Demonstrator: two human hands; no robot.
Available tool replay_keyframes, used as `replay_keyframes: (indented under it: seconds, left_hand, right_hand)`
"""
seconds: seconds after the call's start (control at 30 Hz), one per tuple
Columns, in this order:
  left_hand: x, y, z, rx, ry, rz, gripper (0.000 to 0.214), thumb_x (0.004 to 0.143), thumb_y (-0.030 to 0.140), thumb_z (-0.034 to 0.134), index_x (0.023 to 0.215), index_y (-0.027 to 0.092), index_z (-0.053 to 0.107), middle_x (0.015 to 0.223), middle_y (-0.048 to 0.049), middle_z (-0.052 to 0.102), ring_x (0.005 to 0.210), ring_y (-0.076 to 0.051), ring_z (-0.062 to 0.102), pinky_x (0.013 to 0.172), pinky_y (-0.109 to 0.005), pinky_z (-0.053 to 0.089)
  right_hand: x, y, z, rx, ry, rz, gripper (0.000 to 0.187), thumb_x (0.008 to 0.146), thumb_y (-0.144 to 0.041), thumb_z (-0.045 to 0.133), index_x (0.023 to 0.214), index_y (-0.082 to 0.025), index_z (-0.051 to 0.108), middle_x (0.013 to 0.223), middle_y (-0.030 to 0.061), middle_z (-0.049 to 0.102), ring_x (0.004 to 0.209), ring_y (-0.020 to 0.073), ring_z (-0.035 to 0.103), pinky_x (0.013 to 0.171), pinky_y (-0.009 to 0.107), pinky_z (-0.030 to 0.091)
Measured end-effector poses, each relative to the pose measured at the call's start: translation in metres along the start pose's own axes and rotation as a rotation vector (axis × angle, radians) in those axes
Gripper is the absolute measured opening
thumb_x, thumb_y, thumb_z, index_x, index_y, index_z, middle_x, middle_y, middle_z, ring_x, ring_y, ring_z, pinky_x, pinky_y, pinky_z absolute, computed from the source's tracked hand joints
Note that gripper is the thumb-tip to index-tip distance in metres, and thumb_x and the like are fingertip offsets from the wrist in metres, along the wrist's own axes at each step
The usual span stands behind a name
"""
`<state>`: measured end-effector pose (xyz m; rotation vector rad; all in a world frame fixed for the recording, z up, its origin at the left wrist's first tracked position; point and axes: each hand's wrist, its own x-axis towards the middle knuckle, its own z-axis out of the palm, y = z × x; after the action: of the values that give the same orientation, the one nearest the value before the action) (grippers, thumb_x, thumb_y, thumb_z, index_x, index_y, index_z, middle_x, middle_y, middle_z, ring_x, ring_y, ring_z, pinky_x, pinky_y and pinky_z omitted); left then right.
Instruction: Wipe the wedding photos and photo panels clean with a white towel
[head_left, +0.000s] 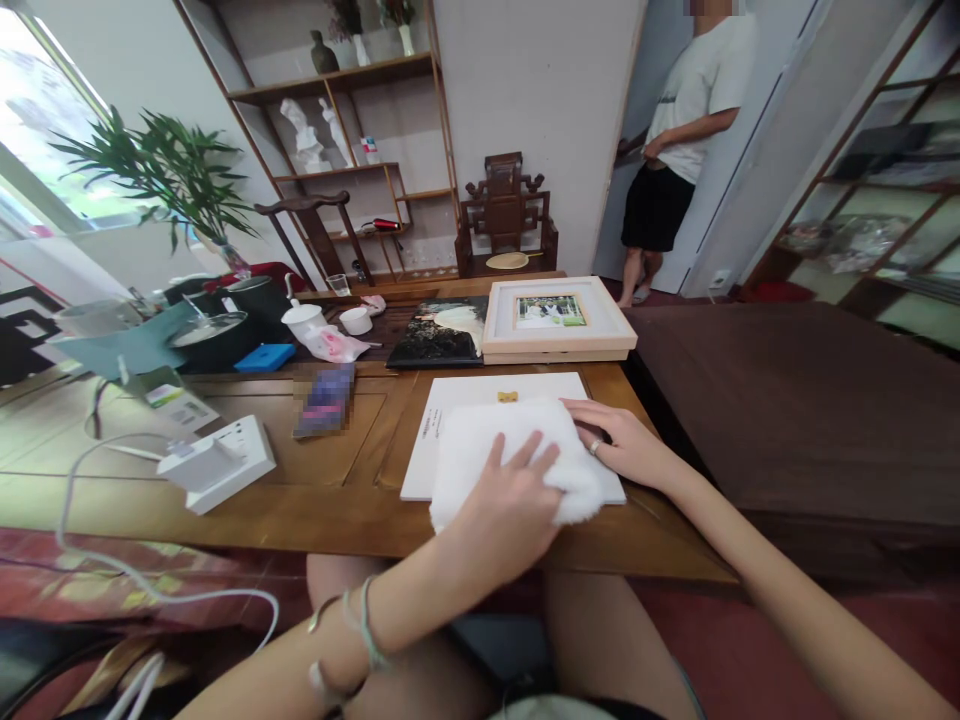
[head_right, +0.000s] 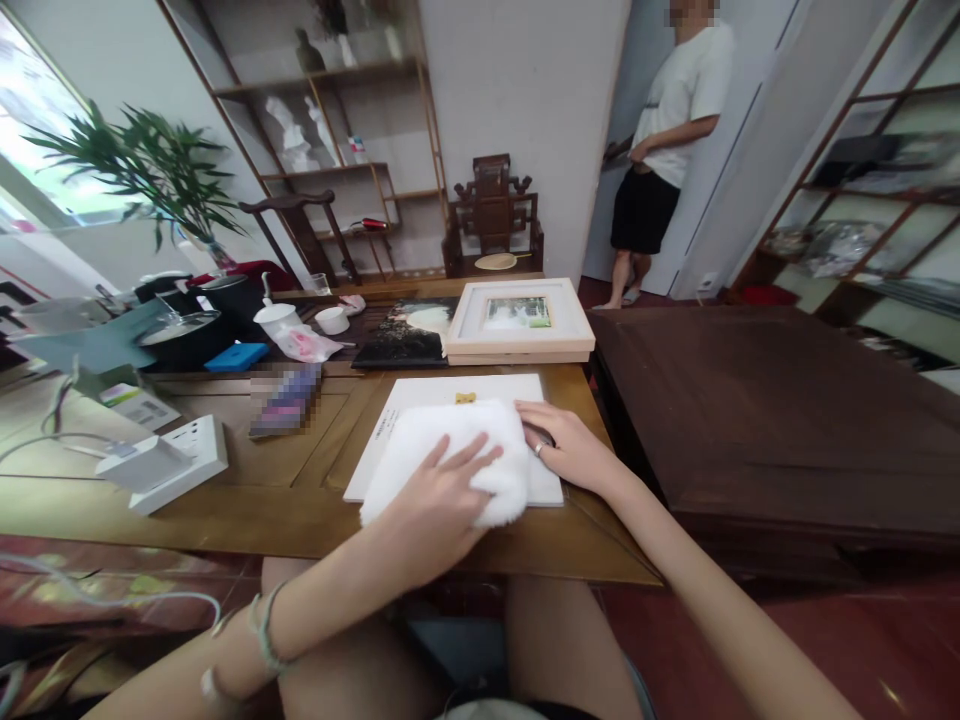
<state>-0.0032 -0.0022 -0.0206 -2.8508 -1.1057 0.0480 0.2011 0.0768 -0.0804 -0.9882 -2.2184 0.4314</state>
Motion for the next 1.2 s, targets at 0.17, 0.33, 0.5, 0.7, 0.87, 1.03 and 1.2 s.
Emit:
replay_keyframes:
  seconds: [0.17, 0.33, 0.5, 0.7, 0.87, 1.03, 1.2]
  left_hand:
    - [0.038, -0.051, 0.010, -0.024, 0.012, -0.042, 0.034, 0.093, 0.032, 0.042, 0.119, 0.016, 0.057, 0.142, -0.0127, 0.042, 0.135, -0.029, 0.030, 0.106, -0.053, 0.028]
    - [0.057, -0.074, 0.019, -0.029, 0.087, -0.063, 0.042, 0.094, 0.038, 0.040, 0.131, 0.019, 0.047, 0.148, -0.0110, 0.033, 0.137, -0.030, 0.026, 0.106, -0.054, 0.028]
    - [0.043, -0.055, 0.017, 0.087, 0.016, -0.059, 0.032, 0.087, 0.014, 0.047, 0.116, 0.016, 0.060, 0.143, -0.0119, 0.040, 0.135, -0.034, 0.028, 0.103, -0.058, 0.031]
    - [-0.010, -0.003, 0.013, 0.092, 0.056, 0.053, 0.026, 0.090, 0.018, 0.045, 0.095, 0.021, 0.070, 0.140, -0.0113, 0.043, 0.132, -0.037, 0.033, 0.100, -0.061, 0.035]
    - [-0.024, -0.014, 0.010, 0.012, 0.062, 0.124, 0.026, 0.086, 0.011, 0.047, 0.093, 0.021, 0.070, 0.144, -0.0065, 0.039, 0.135, -0.031, 0.031, 0.105, -0.056, 0.034]
    - [0.002, -0.069, 0.015, -0.021, 0.084, -0.018, 0.044, 0.068, -0.007, 0.043, 0.096, 0.017, 0.067, 0.150, -0.0066, 0.029, 0.137, -0.028, 0.026, 0.108, -0.054, 0.029]
    - [0.024, -0.081, 0.022, -0.025, 0.089, -0.106, 0.038, 0.074, 0.001, 0.046, 0.105, 0.013, 0.064, 0.150, -0.0093, 0.029, 0.138, -0.031, 0.022, 0.109, -0.053, 0.026]
  right_hand:
    - [0.002, -0.001, 0.000, -0.003, -0.006, -0.020, 0.035, 0.087, -0.021, 0.047, 0.118, -0.025, 0.062, 0.125, 0.0048, 0.062, 0.117, 0.0235, 0.057, 0.099, 0.039, 0.046]
    - [0.001, 0.001, 0.001, -0.016, 0.000, 0.021, 0.035, 0.088, -0.023, 0.047, 0.120, -0.024, 0.061, 0.124, 0.0063, 0.063, 0.116, 0.0238, 0.057, 0.100, 0.041, 0.045]
    - [0.000, 0.001, 0.000, 0.006, -0.012, 0.003, 0.035, 0.088, -0.023, 0.048, 0.119, -0.024, 0.062, 0.125, 0.0056, 0.062, 0.117, 0.0240, 0.057, 0.100, 0.041, 0.045]
    - [-0.001, -0.001, -0.001, -0.010, -0.016, 0.036, 0.033, 0.088, -0.024, 0.047, 0.118, -0.024, 0.063, 0.125, 0.0066, 0.062, 0.119, 0.0242, 0.055, 0.103, 0.044, 0.043]
    - [-0.001, -0.001, -0.001, 0.004, -0.008, 0.024, 0.035, 0.088, -0.023, 0.048, 0.120, -0.025, 0.061, 0.125, 0.0047, 0.062, 0.119, 0.0245, 0.055, 0.102, 0.044, 0.044]
    - [-0.001, -0.001, -0.001, -0.035, -0.034, 0.050, 0.034, 0.090, -0.026, 0.046, 0.119, -0.023, 0.062, 0.127, 0.0064, 0.060, 0.121, 0.0243, 0.053, 0.104, 0.043, 0.042]
    - [-0.002, -0.001, -0.001, -0.029, -0.045, 0.062, 0.034, 0.091, -0.027, 0.044, 0.120, -0.020, 0.061, 0.128, 0.0072, 0.060, 0.122, 0.0231, 0.053, 0.105, 0.042, 0.041]
